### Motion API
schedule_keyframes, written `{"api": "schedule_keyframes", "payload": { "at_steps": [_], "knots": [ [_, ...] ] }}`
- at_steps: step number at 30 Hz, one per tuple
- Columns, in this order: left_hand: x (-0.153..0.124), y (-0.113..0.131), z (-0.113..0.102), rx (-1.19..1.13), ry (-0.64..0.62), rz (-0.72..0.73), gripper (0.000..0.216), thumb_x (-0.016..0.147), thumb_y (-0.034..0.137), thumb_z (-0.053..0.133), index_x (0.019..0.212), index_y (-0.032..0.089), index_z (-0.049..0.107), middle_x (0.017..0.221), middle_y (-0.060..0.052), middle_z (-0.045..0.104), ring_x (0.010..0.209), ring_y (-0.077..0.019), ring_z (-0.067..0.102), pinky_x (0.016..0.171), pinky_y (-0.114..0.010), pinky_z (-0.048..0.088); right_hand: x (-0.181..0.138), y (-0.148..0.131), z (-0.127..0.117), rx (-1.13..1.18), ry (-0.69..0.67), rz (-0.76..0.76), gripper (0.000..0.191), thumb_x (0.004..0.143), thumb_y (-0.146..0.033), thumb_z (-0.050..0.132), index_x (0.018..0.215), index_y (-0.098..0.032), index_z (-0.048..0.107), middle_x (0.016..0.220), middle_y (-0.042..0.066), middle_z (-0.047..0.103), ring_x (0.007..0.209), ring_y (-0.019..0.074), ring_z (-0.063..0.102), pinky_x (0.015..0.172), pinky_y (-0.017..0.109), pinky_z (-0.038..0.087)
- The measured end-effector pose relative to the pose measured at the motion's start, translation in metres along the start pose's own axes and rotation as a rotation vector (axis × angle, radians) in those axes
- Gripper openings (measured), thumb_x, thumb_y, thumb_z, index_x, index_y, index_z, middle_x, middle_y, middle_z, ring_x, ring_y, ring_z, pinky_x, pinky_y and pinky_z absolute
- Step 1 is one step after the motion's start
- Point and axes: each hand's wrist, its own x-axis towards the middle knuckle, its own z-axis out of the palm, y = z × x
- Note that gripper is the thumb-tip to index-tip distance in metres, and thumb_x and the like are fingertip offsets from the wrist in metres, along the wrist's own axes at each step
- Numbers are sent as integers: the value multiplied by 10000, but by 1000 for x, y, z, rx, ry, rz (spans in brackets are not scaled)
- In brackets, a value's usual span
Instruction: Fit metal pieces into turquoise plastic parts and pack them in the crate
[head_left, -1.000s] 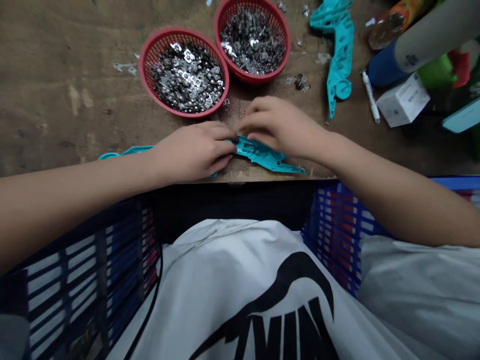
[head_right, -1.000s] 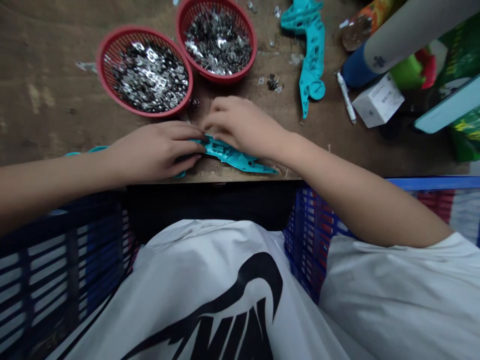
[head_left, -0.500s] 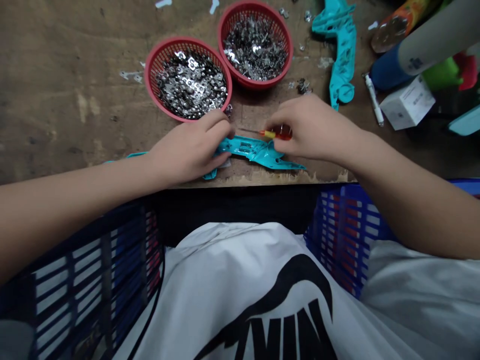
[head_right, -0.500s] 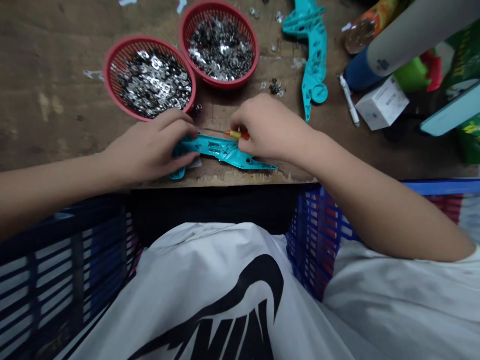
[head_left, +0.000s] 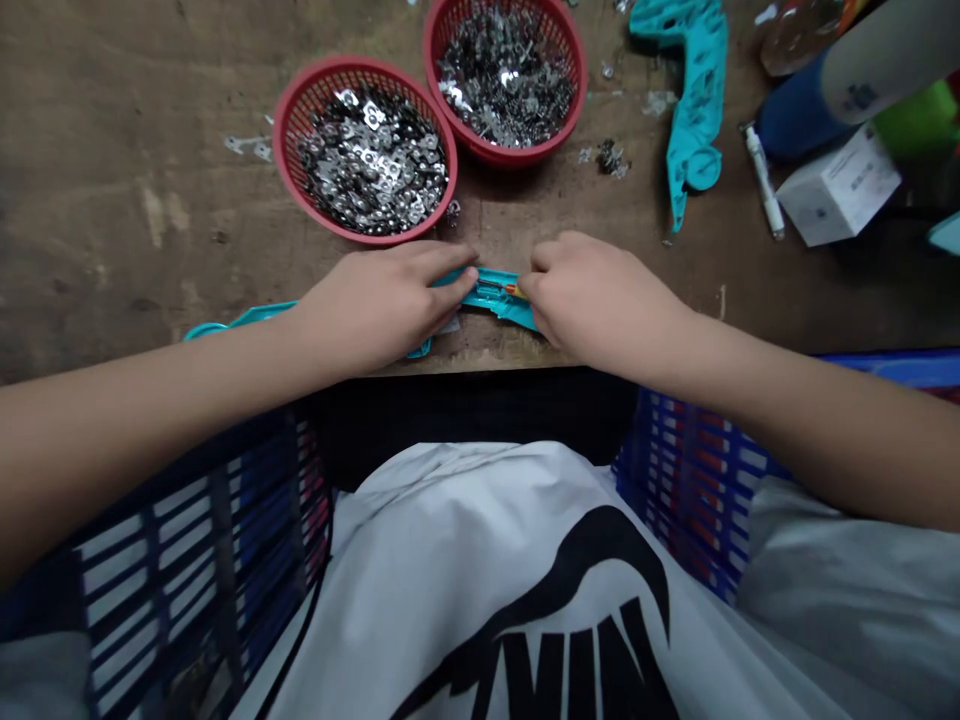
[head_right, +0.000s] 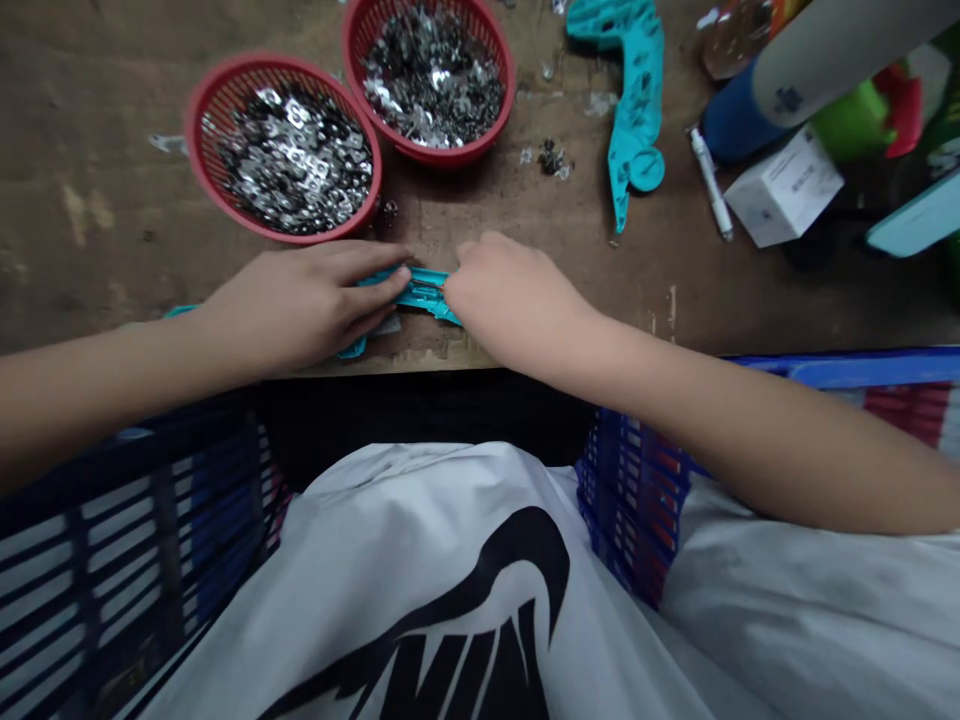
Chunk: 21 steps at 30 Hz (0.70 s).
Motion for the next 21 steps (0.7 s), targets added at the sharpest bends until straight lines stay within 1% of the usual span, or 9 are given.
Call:
{"api": "schedule_keyframes", "payload": {
  "at_steps": [2, 4, 6, 8, 10, 13, 16, 19, 21],
  "knots": [
    [3, -1, -1, -15, -24, -10, 582, 1282, 366, 367, 1605, 129, 790, 1722, -217, 738, 1518, -416, 769, 1179, -555, 705, -3, -5, -3, -15, -19, 12, 384, 1168, -201, 536, 1320, -84, 868, 1217, 243, 829, 1094, 339, 702, 904, 410, 486],
    [5, -2, -1, -69, -46, -24, 508, 1267, 383, 445, 1532, 188, 831, 1629, -169, 802, 1523, -394, 752, 1222, -554, 674, -4, -10, -5, -24, -63, 22, 409, 1165, -158, 500, 1330, -73, 865, 1239, 253, 828, 1102, 339, 712, 905, 413, 494],
    [8, -2, -1, -108, -48, -33, 447, 1244, 374, 510, 1487, 217, 851, 1573, -148, 826, 1510, -377, 737, 1244, -538, 646, -4, -13, -5, -16, -86, 24, 441, 1145, -104, 468, 1333, -56, 864, 1246, 260, 827, 1113, 338, 719, 909, 417, 505],
    [9, -1, -3, -79, -52, -26, 444, 1236, 363, 521, 1502, 214, 845, 1584, -150, 821, 1468, -369, 742, 1209, -520, 646, -3, -16, 0, 6, -57, 13, 451, 1126, -86, 470, 1324, -57, 875, 1245, 262, 831, 1143, 352, 721, 930, 431, 526],
    [10, 2, -5, -3, -76, -17, 483, 1250, 361, 471, 1507, 191, 843, 1557, -160, 833, 1409, -380, 765, 1138, -523, 663, -2, -18, 6, 26, -3, -3, 439, 1120, -109, 498, 1315, -76, 891, 1241, 270, 836, 1183, 384, 718, 959, 461, 550],
    [10, 6, -9, 53, -110, -32, 549, 1262, 380, 406, 1496, 172, 857, 1518, -179, 848, 1343, -402, 806, 1040, -537, 685, -3, -15, 9, 28, 16, 8, 422, 1114, -152, 528, 1300, -89, 902, 1184, 267, 838, 1135, 398, 726, 933, 478, 560],
    [7, 7, -8, -14, -49, -58, 505, 1219, 378, 475, 1445, 204, 891, 1506, -175, 857, 1340, -397, 831, 1037, -525, 688, -5, 2, 4, 38, 24, 12, 384, 1126, -230, 563, 1243, -120, 912, 1125, 234, 835, 1034, 366, 728, 884, 462, 536],
    [4, 5, -6, -63, -11, -100, 437, 1174, 382, 555, 1374, 222, 909, 1458, -164, 874, 1331, -387, 843, 1062, -492, 680, -2, 35, 6, 74, 146, 43, 371, 1155, -369, 612, 1195, -172, 924, 1128, 213, 834, 1030, 375, 733, 906, 481, 526],
    [2, 5, -6, -52, -12, -125, 428, 1166, 387, 582, 1419, 226, 888, 1387, -159, 888, 1297, -375, 853, 1047, -461, 677, 6, 58, 16, 84, 206, 73, 393, 1161, -425, 614, 1196, -193, 930, 1087, 198, 838, 1009, 377, 731, 896, 486, 525]
  ]
}}
